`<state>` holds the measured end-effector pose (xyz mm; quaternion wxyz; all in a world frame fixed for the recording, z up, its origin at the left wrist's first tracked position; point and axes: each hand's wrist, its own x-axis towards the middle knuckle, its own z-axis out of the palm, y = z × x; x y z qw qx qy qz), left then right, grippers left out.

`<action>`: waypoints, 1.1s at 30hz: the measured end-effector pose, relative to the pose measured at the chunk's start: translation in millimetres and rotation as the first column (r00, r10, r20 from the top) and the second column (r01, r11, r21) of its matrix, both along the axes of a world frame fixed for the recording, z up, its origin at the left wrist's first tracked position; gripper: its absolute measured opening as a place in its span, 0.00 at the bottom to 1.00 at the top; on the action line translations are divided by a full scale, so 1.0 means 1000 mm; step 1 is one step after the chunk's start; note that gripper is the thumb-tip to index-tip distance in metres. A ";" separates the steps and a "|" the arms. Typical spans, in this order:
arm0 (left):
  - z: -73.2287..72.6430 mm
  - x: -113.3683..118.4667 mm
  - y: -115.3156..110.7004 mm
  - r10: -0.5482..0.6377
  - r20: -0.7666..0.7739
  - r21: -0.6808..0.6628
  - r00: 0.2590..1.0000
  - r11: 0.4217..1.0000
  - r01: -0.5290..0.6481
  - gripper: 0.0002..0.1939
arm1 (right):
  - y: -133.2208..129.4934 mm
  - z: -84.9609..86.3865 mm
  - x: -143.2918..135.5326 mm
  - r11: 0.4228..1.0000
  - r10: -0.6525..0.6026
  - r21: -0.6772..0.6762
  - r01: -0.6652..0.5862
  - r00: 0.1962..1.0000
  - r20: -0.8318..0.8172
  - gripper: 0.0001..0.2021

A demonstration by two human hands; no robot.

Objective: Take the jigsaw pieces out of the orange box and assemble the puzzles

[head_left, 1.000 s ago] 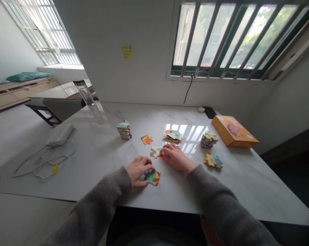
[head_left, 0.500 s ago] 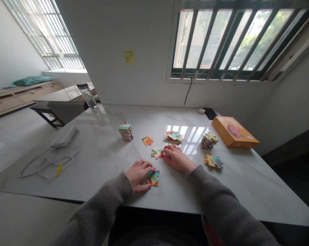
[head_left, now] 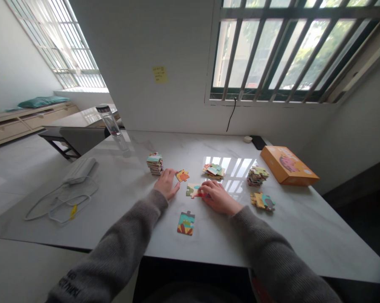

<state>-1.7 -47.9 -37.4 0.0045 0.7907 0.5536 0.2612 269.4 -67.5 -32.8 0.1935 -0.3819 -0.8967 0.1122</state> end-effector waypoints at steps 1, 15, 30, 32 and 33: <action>-0.003 0.002 0.010 0.048 -0.039 -0.013 0.998 0.999 -0.048 0.23 | 0.000 0.000 0.000 1.000 0.000 -0.001 0.000 1.000 0.001 0.12; -0.011 0.012 0.034 0.185 0.117 -0.146 0.976 0.975 -0.168 0.35 | 0.000 0.003 -0.001 1.000 0.001 -0.014 -0.001 1.000 0.017 0.12; 0.012 0.045 -0.014 0.012 0.914 -0.265 0.405 0.773 0.577 0.28 | -0.011 0.015 -0.018 0.994 -0.107 -0.087 0.071 0.827 -0.552 0.24; 0.013 0.055 -0.026 -0.056 0.884 -0.270 0.464 0.750 0.604 0.27 | -0.015 0.016 -0.021 0.981 -0.126 -0.192 0.008 0.782 -0.610 0.19; 0.013 0.057 -0.030 -0.096 0.858 -0.271 0.504 0.750 0.604 0.25 | -0.017 0.016 -0.021 0.973 -0.146 -0.232 -0.004 0.769 -0.622 0.17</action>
